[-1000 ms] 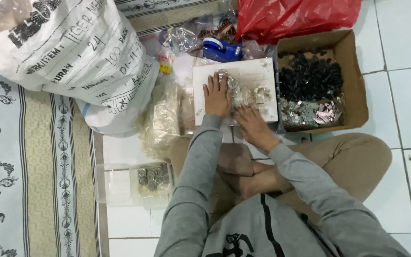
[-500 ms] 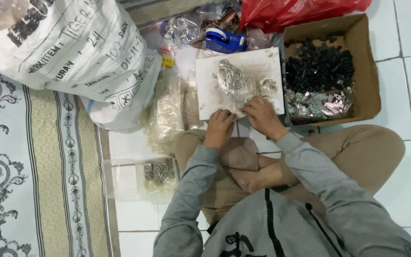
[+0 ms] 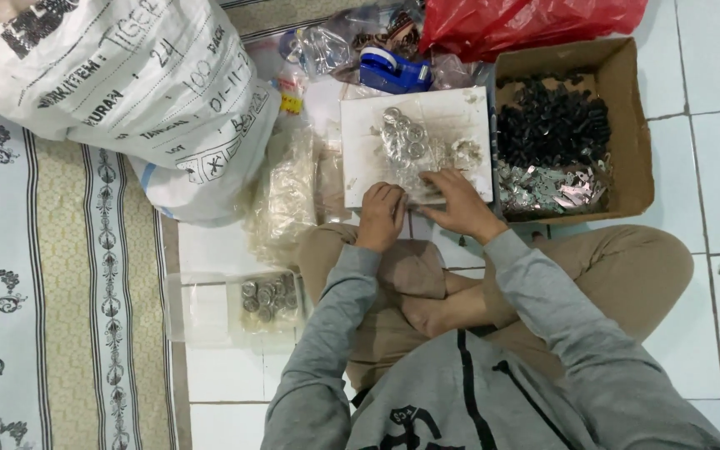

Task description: Picking up small star-shaped metal beads and placing them into a plastic bag

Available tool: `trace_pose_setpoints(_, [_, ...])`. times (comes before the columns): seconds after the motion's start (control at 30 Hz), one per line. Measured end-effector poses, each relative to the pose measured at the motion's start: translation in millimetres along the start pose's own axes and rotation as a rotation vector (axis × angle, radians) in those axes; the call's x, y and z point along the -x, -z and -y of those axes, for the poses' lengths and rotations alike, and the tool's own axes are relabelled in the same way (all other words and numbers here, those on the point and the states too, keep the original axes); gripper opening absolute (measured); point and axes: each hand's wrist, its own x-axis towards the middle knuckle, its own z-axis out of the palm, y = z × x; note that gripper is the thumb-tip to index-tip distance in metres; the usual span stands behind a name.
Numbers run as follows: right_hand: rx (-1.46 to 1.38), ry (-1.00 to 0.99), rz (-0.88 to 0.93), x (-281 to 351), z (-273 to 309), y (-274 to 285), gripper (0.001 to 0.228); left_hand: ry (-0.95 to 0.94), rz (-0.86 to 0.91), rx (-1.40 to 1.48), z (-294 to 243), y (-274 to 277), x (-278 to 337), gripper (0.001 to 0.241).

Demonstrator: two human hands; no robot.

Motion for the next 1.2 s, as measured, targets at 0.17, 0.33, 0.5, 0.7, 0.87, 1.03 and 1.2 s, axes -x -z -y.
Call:
trace_pose_setpoints(0.17, [0.002,-0.084,-0.067,-2.3,-6.8,-3.1,0.033,0.056,0.044,0.013,-4.2,3.2,-0.6,0.009])
trace_pose_setpoints(0.33, [0.061,-0.117,-0.110,-15.4,-37.1,-23.2,0.029,0.180,-0.067,0.027,-2.8,-9.6,-4.5,0.026])
trace_pose_setpoints(0.5, [0.288,-0.017,-0.249,-18.4,-24.4,-21.3,0.027,0.196,-0.221,-0.142,1.5,-29.3,-9.8,0.021])
trace_pose_setpoints(0.7, [0.352,0.176,-0.175,-10.0,-32.7,-14.7,0.011,-0.025,-0.088,-0.217,21.3,-33.7,-0.9,0.016])
trace_pose_setpoints(0.87, [0.302,0.193,-0.139,-10.8,-38.6,-10.3,0.029,0.004,0.027,-0.189,7.3,-5.0,-9.5,0.023])
trace_pose_setpoints(1.03, [0.315,0.169,-0.145,-24.6,-50.4,-13.1,0.021,0.030,-0.033,-0.109,12.1,-10.4,-21.5,0.009])
trace_pose_setpoints(1.2, [-0.015,-0.022,-0.221,-47.5,-64.0,-14.5,0.014,0.179,-0.101,0.117,5.0,-3.2,-36.0,0.031])
